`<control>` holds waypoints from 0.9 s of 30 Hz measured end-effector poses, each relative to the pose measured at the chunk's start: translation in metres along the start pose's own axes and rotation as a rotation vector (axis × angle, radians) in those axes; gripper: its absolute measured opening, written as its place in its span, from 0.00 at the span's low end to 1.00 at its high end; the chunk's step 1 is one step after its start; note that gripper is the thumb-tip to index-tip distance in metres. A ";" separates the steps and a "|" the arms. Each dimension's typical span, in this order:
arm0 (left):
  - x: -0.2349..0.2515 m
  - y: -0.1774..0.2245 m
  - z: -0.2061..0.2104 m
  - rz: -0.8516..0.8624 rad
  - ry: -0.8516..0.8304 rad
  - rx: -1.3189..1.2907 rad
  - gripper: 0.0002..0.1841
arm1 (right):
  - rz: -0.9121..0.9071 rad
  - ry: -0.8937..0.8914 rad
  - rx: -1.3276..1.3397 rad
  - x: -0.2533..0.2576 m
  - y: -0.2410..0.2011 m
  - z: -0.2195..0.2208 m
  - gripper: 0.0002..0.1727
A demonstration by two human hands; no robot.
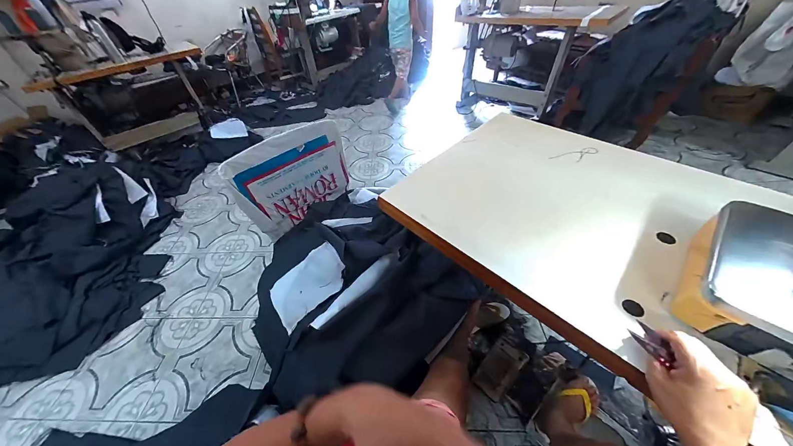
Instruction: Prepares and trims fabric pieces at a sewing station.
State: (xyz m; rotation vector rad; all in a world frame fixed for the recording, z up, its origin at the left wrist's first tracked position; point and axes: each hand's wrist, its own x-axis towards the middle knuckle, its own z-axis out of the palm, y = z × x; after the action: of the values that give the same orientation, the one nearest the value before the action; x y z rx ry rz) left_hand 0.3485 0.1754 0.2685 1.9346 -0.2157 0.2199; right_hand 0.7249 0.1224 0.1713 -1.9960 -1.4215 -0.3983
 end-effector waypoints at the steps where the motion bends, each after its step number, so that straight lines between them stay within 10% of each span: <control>1: -0.009 -0.015 -0.027 -0.120 0.146 0.113 0.21 | 0.002 0.005 -0.004 0.000 0.000 0.000 0.10; 7: -0.128 -0.217 -0.156 -1.019 1.208 0.564 0.34 | 0.013 0.051 -0.051 -0.003 0.002 0.004 0.11; 13: -0.171 -0.295 -0.157 -1.311 1.185 0.514 0.23 | 0.008 0.083 -0.093 -0.004 -0.001 0.004 0.11; 27: -0.123 -0.088 -0.230 -0.760 1.295 0.796 0.24 | 0.058 0.019 0.005 0.002 -0.006 0.001 0.10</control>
State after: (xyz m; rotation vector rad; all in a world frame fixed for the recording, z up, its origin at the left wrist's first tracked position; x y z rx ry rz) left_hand 0.2401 0.4275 0.2414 2.0387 1.6165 1.0715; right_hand 0.7197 0.1254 0.1740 -2.0190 -1.3488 -0.3868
